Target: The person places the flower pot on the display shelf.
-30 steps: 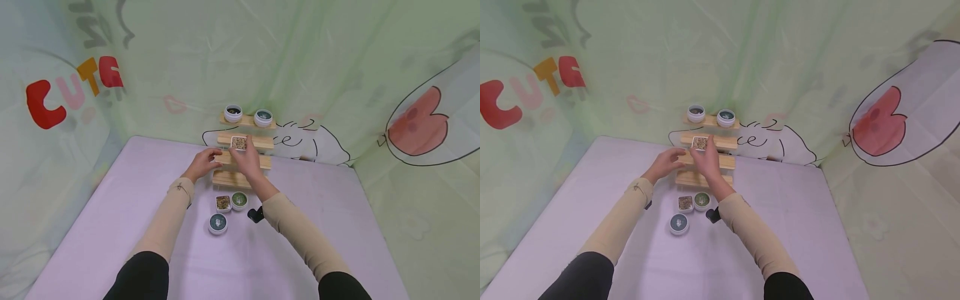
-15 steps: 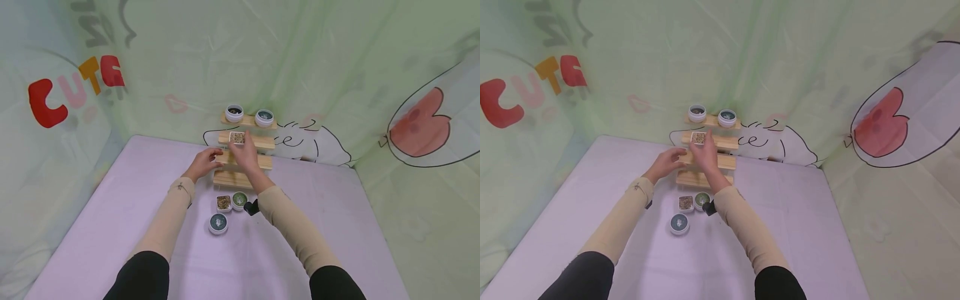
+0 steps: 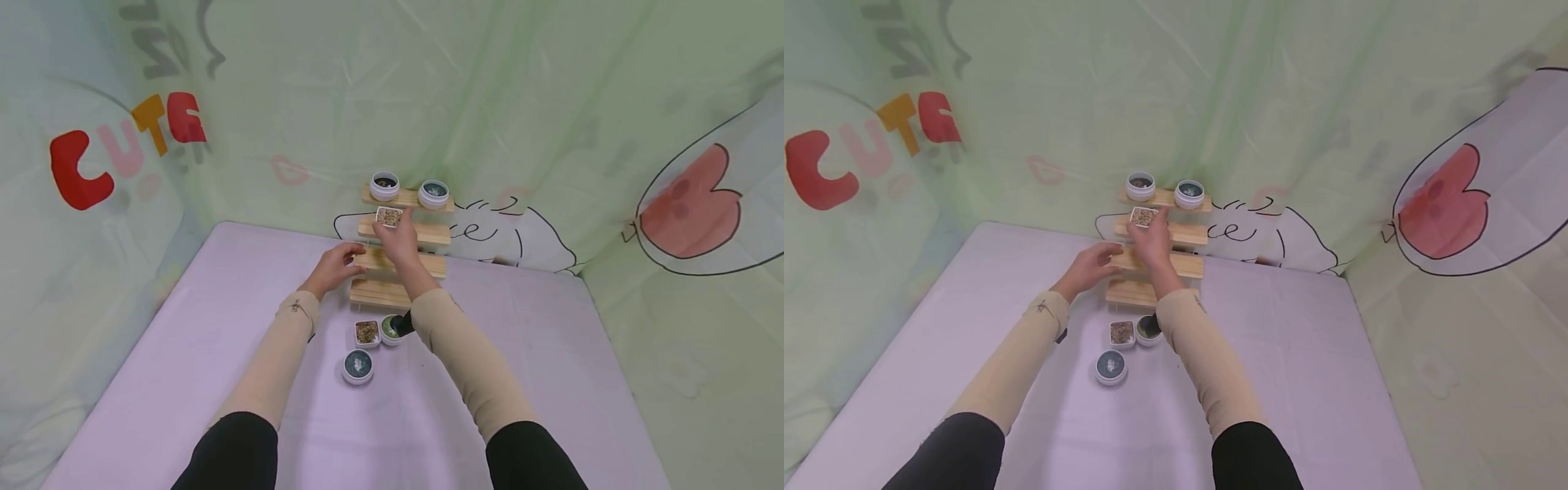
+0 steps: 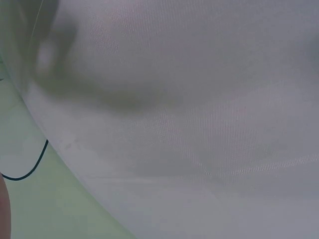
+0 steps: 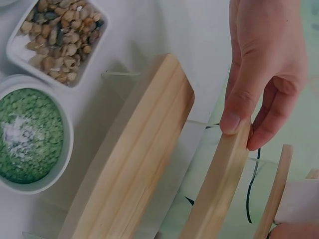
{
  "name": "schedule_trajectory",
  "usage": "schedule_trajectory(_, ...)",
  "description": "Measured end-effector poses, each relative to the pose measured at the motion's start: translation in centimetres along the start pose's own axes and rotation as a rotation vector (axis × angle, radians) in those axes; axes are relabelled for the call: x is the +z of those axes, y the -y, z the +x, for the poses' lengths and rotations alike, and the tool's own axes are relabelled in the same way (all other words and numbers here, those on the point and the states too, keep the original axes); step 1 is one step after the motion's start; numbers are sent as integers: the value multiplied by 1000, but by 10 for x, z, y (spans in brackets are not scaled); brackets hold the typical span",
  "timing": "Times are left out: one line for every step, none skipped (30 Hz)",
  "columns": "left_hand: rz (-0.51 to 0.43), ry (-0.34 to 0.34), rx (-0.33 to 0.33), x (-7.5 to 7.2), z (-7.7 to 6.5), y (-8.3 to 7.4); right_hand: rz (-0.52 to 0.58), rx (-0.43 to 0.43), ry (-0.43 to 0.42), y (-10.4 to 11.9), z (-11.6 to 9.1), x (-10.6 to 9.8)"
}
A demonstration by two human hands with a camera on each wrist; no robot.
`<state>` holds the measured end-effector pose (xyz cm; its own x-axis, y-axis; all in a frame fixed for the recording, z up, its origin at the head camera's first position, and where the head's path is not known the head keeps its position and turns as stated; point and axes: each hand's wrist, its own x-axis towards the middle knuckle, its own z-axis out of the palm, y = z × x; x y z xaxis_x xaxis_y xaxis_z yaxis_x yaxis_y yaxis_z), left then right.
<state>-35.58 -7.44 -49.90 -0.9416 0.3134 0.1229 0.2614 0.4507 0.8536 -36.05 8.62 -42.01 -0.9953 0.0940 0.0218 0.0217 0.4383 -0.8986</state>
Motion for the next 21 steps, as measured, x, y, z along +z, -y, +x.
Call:
schedule_trajectory(-3, 0, -1, -1, 0, 0, 9, 6, 1, 1, 1, 1)
schedule_trajectory(-5, 0, 2, -1, 0, 0, 14, 11, 0, 3, 1, 3)
schedule_trajectory(-7, 0, 0, -1, -1, 0, 11, 15, -1, 4, 1, 4)
schedule_trajectory(-9, 2, -2, -2, -1, 0, 11, 19, -1, 4, 2, 5)
schedule_trajectory(-11, 4, -5, -2, 0, 0, 17, 22, -1, 5, 2, 5)
schedule_trajectory(-11, 5, -8, -2, 0, 1, 19, 24, -1, 6, 2, 5)
schedule_trajectory(-10, 5, -12, -1, 0, 0, 19, 24, -2, 6, 2, 4)
schedule_trajectory(-8, 5, -12, -1, 0, 0, 23, 23, -2, 7, 2, 4)
schedule_trajectory(-7, 4, -13, -1, 1, 1, 27, 20, -3, 7, 2, 3)
schedule_trajectory(-5, 3, -13, -1, 1, 1, 33, 15, -5, 7, 2, 3)
schedule_trajectory(-3, 2, -11, -1, 1, 0, 37, 10, -7, 7, 2, 2)
schedule_trajectory(0, 1, -7, -1, 1, 1, 40, 0, -9, 6, 2, 2)
schedule_trajectory(1, 2, -4, -1, 1, 1, 41, -13, -12, 5, 2, 2)
schedule_trajectory(2, 3, -1, -1, 1, 1, 40, -28, -16, 4, 2, 1)
schedule_trajectory(3, 4, 2, -1, 1, 1, 34, -43, -21, 2, 2, 1)
schedule_trajectory(3, 4, 4, -1, 1, 2, 32, -62, -22, 1, 1, 1)
schedule_trajectory(3, 4, 7, -1, 1, 2, 26, -80, -22, -1, 0, 0)
schedule_trajectory(2, 5, 8, -1, 0, 2, 17, -94, -22, -2, -2, -1)
schedule_trajectory(1, 5, 9, -1, 0, 2, 7, -97, -21, -4, -4, -3)
schedule_trajectory(0, 3, 10, -1, 0, 2, 1, -100, -17, -5, -7, -4)
schedule_trajectory(-2, 2, 10, 0, 0, 1, -5, -99, -10, -7, -10, -6)
